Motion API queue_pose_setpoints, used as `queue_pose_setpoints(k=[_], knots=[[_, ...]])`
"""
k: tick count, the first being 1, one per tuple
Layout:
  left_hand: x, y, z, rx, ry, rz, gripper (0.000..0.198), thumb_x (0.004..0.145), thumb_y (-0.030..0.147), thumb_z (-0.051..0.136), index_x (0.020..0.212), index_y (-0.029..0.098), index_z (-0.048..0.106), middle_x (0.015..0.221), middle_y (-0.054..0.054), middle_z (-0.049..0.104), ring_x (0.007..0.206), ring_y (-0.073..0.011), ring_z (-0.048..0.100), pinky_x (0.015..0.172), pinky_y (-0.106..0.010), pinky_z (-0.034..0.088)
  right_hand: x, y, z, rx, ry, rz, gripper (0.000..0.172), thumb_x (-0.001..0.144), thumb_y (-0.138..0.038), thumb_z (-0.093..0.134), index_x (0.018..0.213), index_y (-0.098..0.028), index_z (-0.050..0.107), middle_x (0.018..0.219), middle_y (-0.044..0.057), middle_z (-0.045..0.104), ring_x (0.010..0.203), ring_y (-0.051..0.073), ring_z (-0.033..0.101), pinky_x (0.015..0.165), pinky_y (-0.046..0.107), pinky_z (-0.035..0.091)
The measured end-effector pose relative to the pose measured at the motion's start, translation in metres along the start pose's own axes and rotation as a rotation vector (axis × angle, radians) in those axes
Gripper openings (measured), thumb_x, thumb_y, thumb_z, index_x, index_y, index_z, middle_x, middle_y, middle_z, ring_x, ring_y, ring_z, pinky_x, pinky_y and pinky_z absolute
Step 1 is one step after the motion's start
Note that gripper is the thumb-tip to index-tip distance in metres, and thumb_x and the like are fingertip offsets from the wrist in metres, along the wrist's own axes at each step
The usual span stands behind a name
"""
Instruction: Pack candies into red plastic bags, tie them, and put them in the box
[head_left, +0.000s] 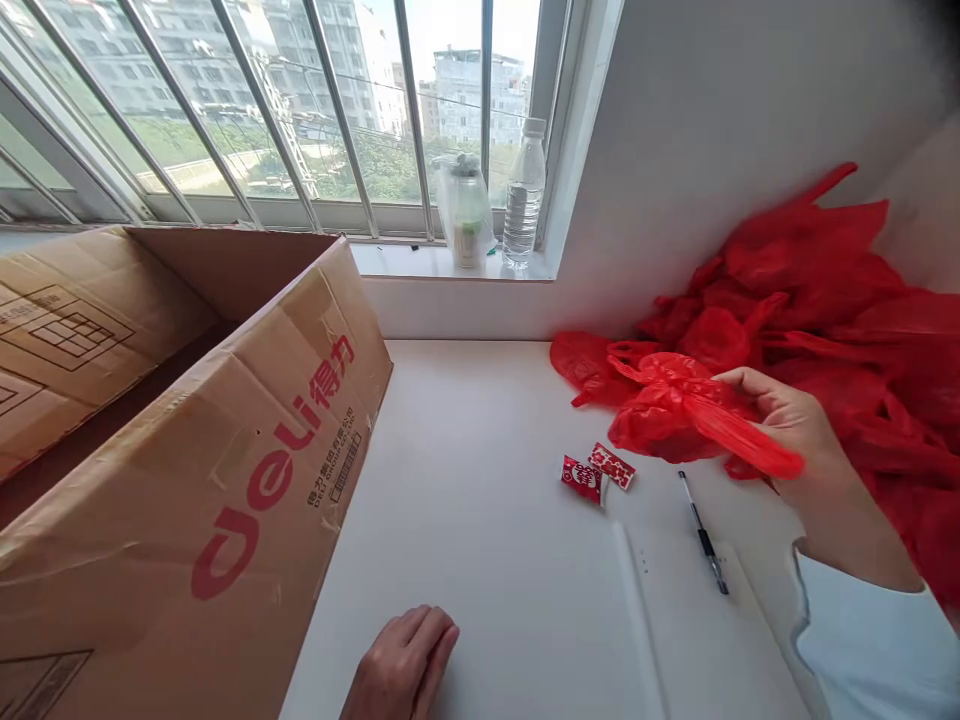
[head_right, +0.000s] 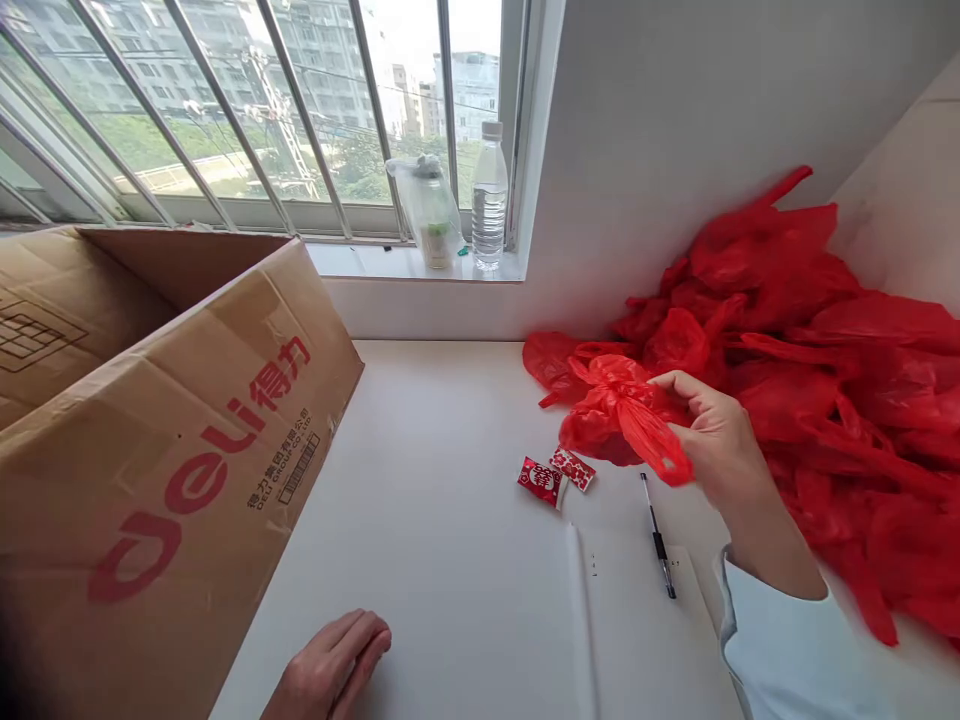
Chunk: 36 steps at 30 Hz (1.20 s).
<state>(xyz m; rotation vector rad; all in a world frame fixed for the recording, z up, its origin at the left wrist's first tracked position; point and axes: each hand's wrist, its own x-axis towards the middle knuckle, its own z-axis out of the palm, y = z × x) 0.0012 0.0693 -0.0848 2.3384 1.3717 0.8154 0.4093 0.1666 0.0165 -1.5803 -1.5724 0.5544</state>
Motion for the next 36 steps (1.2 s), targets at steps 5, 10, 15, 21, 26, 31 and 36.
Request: queue_pose_setpoints(k=[5, 10, 15, 21, 26, 31, 36], knots=[[0.002, 0.008, -0.020, -0.040, 0.150, -0.170, 0.022, 0.097, 0.025, 0.043, 0.077, 0.022, 0.054, 0.067, 0.005, 0.058, 0.057, -0.0090, 0.056, 0.056, -0.019, 0.043, -0.025, -0.050, 0.092, 0.585, -0.370, 0.103, 0.035, 0.068, -0.038, 0.073, 0.091, -0.026, 0.051, 0.082, 0.000, 0.058, 0.065, 0.015, 0.055, 0.056, 0.027, 0.046], [-0.001, 0.013, -0.029, -0.070, 0.208, -0.285, 0.012, 0.095, 0.026, 0.046, 0.089, 0.021, 0.055, 0.079, 0.001, 0.061, 0.073, -0.0128, 0.060, 0.067, -0.023, 0.048, -0.073, -0.054, 0.182, 0.638, -0.667, 0.135, 0.018, 0.078, -0.031, 0.062, 0.090, -0.022, 0.051, 0.084, -0.001, 0.057, 0.073, 0.014, 0.056, 0.065, 0.026, 0.047], [0.005, 0.018, -0.012, -0.146, 0.156, -0.307, 0.022, 0.087, 0.024, 0.058, 0.109, 0.022, 0.052, 0.109, -0.006, 0.059, 0.103, -0.0197, 0.058, 0.085, -0.035, 0.052, -0.085, -0.054, 0.162, 0.376, -0.825, -0.036, 0.050, 0.079, -0.026, 0.065, 0.126, -0.030, 0.049, 0.124, 0.004, 0.055, 0.113, 0.021, 0.053, 0.096, 0.036, 0.044], [0.027, 0.018, -0.007, -0.240, 0.115, -0.234, 0.034, 0.086, 0.026, 0.061, 0.117, 0.023, 0.049, 0.117, -0.008, 0.056, 0.109, -0.0204, 0.055, 0.089, -0.036, 0.051, -0.072, -0.080, 0.151, 0.148, -0.565, -0.251, 0.028, 0.089, -0.032, 0.057, 0.118, -0.032, 0.057, 0.121, 0.003, 0.058, 0.109, 0.019, 0.056, 0.089, 0.034, 0.049], [0.040, 0.017, -0.011, -0.233, 0.071, -0.186, 0.026, 0.083, 0.022, 0.064, 0.107, 0.022, 0.053, 0.105, -0.004, 0.062, 0.100, -0.0195, 0.058, 0.086, -0.035, 0.051, -0.067, -0.090, 0.182, 0.013, -0.602, -0.366, 0.034, 0.091, -0.013, 0.044, 0.118, -0.029, 0.058, 0.125, 0.004, 0.056, 0.113, 0.019, 0.053, 0.092, 0.035, 0.048], [0.042, 0.014, -0.007, -0.210, 0.048, -0.193, 0.013, 0.089, 0.010, 0.049, 0.086, 0.021, 0.057, 0.085, 0.000, 0.064, 0.080, -0.0134, 0.061, 0.073, -0.026, 0.050, -0.063, -0.083, 0.178, -0.093, -0.546, -0.270, 0.020, 0.091, -0.015, 0.046, 0.089, -0.023, 0.064, 0.086, 0.001, 0.064, 0.074, 0.014, 0.059, 0.068, 0.028, 0.046], [0.036, 0.005, -0.022, -0.181, 0.158, -0.235, 0.013, 0.092, 0.013, 0.049, 0.086, 0.020, 0.059, 0.083, 0.001, 0.063, 0.078, -0.0112, 0.060, 0.071, -0.022, 0.048, -0.058, -0.066, 0.151, -0.098, -0.324, -0.133, 0.011, 0.089, -0.022, 0.053, 0.083, -0.023, 0.062, 0.081, -0.001, 0.065, 0.071, 0.014, 0.057, 0.064, 0.026, 0.042]])
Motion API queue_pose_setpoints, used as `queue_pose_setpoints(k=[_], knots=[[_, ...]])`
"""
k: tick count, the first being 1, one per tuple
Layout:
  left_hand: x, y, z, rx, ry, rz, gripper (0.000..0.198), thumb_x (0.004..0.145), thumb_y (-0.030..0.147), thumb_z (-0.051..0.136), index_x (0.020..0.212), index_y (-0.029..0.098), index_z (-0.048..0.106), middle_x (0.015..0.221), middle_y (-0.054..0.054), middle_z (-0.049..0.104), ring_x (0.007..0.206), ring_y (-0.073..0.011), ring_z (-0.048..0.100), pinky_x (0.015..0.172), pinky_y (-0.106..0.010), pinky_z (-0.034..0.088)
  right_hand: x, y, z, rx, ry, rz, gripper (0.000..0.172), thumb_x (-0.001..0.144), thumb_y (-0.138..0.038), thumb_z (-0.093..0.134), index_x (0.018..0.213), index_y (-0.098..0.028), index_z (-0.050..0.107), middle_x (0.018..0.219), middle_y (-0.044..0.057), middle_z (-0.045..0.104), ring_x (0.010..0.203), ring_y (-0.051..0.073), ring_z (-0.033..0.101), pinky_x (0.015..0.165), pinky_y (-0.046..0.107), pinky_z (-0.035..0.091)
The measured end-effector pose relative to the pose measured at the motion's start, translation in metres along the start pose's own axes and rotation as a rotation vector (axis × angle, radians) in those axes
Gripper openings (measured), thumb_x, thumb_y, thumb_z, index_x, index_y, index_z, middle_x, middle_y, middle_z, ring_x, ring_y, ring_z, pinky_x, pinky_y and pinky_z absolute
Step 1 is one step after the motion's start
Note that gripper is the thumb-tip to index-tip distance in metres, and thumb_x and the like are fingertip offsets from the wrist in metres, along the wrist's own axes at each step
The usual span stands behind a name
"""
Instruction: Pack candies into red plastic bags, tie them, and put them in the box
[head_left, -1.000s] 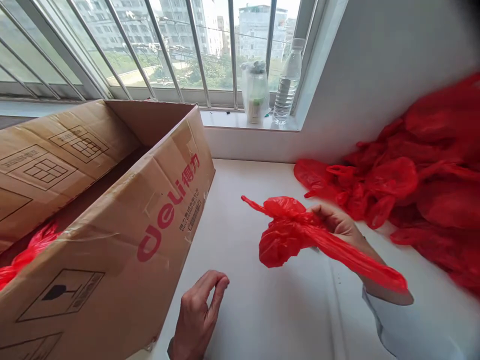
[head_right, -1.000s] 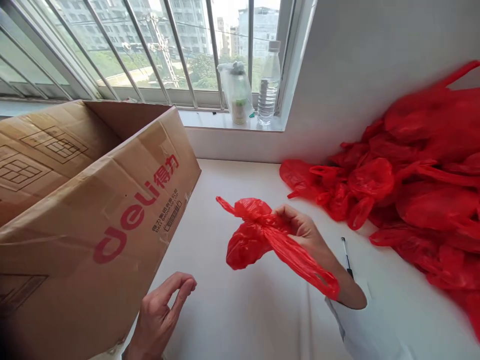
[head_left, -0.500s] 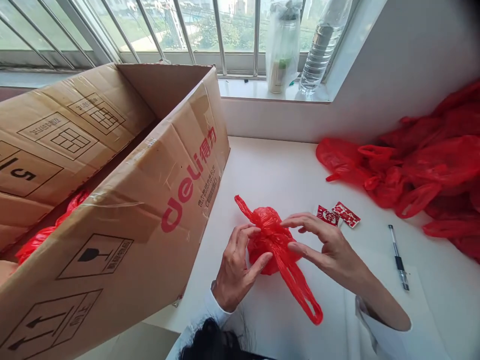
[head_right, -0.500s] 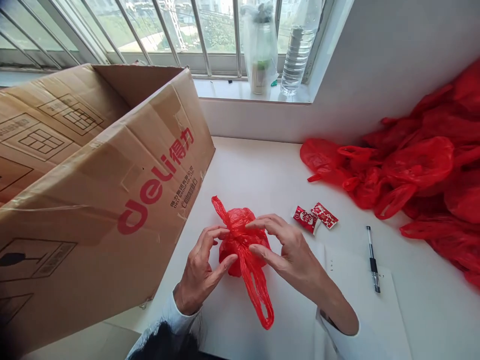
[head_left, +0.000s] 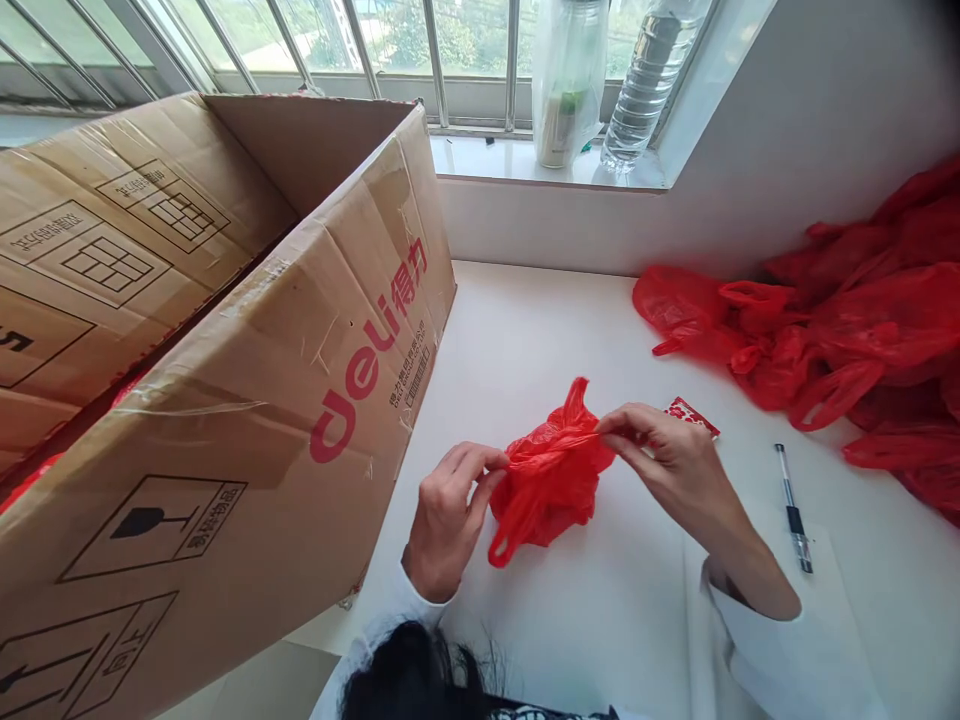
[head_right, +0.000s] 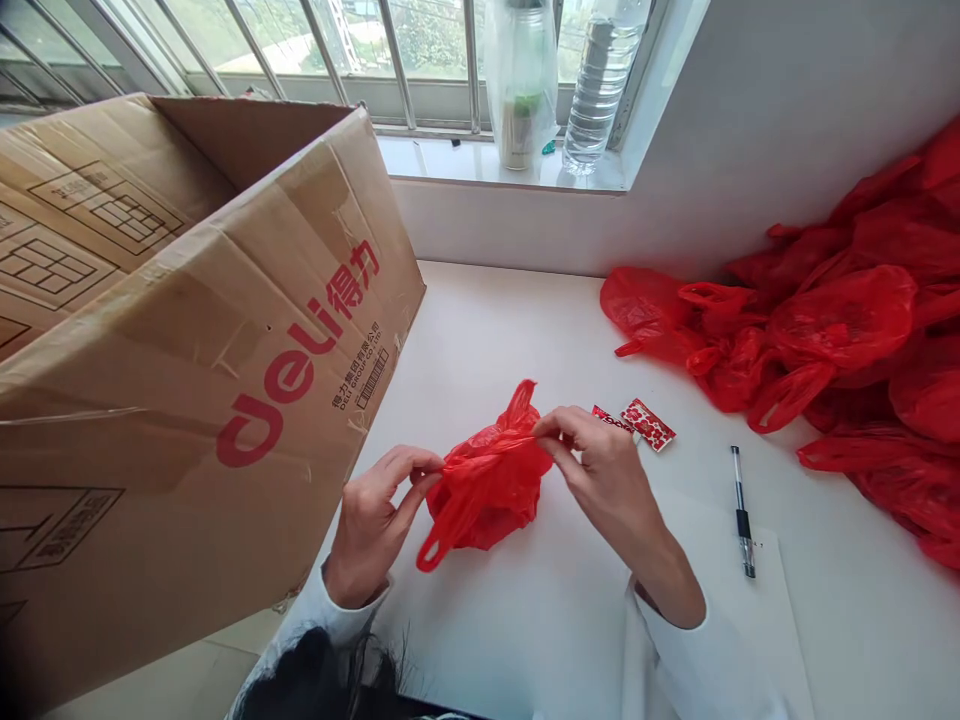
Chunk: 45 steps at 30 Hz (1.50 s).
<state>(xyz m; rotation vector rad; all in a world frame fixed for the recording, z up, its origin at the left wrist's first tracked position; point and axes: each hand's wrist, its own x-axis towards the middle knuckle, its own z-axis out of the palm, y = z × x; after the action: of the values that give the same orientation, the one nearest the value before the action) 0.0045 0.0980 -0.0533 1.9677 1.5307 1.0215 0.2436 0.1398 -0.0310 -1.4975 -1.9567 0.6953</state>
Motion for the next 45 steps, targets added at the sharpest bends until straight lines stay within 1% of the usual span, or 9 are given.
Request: queue_pose_setpoints(k=[4, 12, 18, 24, 28, 34, 37, 40, 45], knots=[[-0.008, -0.003, -0.020, 0.018, 0.052, -0.022, 0.009, 0.092, 0.016, 0.051, 0.089, 0.020, 0.059, 0.081, 0.001, 0.062, 0.073, -0.0110, 0.058, 0.068, -0.023, 0.048, -0.011, 0.024, -0.022, -0.027, -0.048, 0.117, 0.012, 0.090, -0.032, 0.052, 0.087, -0.025, 0.062, 0.083, 0.000, 0.065, 0.073, 0.016, 0.058, 0.067, 0.029, 0.044], [0.002, 0.032, -0.009, 0.135, 0.019, 0.180, 0.044, 0.084, 0.029, 0.066, 0.124, 0.022, 0.052, 0.126, -0.010, 0.053, 0.122, -0.0273, 0.042, 0.104, -0.044, 0.036, -0.007, -0.013, -0.013, -0.158, -0.179, -0.353, 0.044, 0.088, -0.031, 0.058, 0.130, -0.026, 0.047, 0.134, 0.007, 0.050, 0.125, 0.024, 0.043, 0.102, 0.040, 0.040], [0.020, 0.027, -0.008, -0.058, -0.056, 0.075, 0.013, 0.089, 0.017, 0.054, 0.090, 0.023, 0.066, 0.083, -0.001, 0.064, 0.083, -0.0181, 0.056, 0.082, -0.034, 0.042, 0.013, -0.026, 0.000, -0.114, -0.237, -0.262, 0.018, 0.093, -0.017, 0.046, 0.095, -0.022, 0.064, 0.094, 0.003, 0.066, 0.085, 0.018, 0.058, 0.078, 0.034, 0.045], [0.015, 0.017, -0.026, -0.503, 0.032, -0.099, 0.004, 0.093, 0.026, 0.049, 0.091, 0.023, 0.051, 0.083, 0.001, 0.053, 0.073, -0.0113, 0.053, 0.066, -0.023, 0.045, 0.003, -0.013, -0.022, 0.311, 0.011, -0.009, 0.005, 0.087, -0.022, 0.057, 0.085, -0.022, 0.061, 0.079, -0.002, 0.061, 0.074, 0.012, 0.057, 0.067, 0.023, 0.044], [0.019, 0.028, -0.031, -0.712, 0.028, -0.124, 0.014, 0.088, 0.028, 0.051, 0.084, 0.023, 0.038, 0.086, 0.001, 0.050, 0.077, -0.0119, 0.053, 0.066, -0.023, 0.046, -0.008, -0.017, -0.028, 0.488, 0.024, 0.067, 0.004, 0.086, -0.019, 0.053, 0.084, -0.022, 0.053, 0.073, -0.003, 0.053, 0.063, 0.010, 0.051, 0.055, 0.021, 0.041], [0.020, 0.054, -0.039, -0.469, -0.030, -0.046, 0.021, 0.076, 0.017, 0.072, 0.091, 0.023, 0.059, 0.075, 0.004, 0.058, 0.069, -0.0100, 0.053, 0.064, -0.021, 0.043, -0.012, -0.042, -0.030, 0.199, -0.034, -0.065, 0.015, 0.082, -0.030, 0.064, 0.093, -0.022, 0.058, 0.071, -0.004, 0.056, 0.059, 0.010, 0.050, 0.054, 0.022, 0.039], [0.012, 0.056, -0.042, -0.413, 0.199, -0.066, 0.008, 0.077, 0.015, 0.069, 0.081, 0.021, 0.065, 0.072, 0.004, 0.060, 0.065, -0.0096, 0.054, 0.061, -0.022, 0.044, -0.012, -0.046, -0.029, 0.097, 0.114, -0.085, 0.010, 0.085, -0.026, 0.060, 0.077, -0.020, 0.062, 0.057, -0.005, 0.049, 0.051, 0.008, 0.044, 0.048, 0.023, 0.034], [0.006, 0.053, -0.046, -0.446, 0.536, -0.068, 0.013, 0.074, 0.014, 0.071, 0.081, 0.023, 0.064, 0.077, 0.005, 0.058, 0.069, -0.0102, 0.054, 0.063, -0.023, 0.046, -0.018, -0.047, -0.035, 0.203, 0.391, 0.021, 0.013, 0.081, -0.030, 0.067, 0.072, -0.020, 0.064, 0.065, -0.003, 0.059, 0.057, 0.011, 0.056, 0.051, 0.023, 0.042], [0.000, 0.060, -0.057, -0.689, 0.533, -0.209, 0.011, 0.076, 0.019, 0.059, 0.069, 0.022, 0.051, 0.066, 0.003, 0.044, 0.063, -0.0122, 0.045, 0.059, -0.025, 0.043, -0.039, -0.041, -0.059, 0.173, 0.480, 0.103, 0.015, 0.078, -0.038, 0.069, 0.085, -0.025, 0.066, 0.088, 0.002, 0.067, 0.076, 0.019, 0.066, 0.064, 0.030, 0.054]])
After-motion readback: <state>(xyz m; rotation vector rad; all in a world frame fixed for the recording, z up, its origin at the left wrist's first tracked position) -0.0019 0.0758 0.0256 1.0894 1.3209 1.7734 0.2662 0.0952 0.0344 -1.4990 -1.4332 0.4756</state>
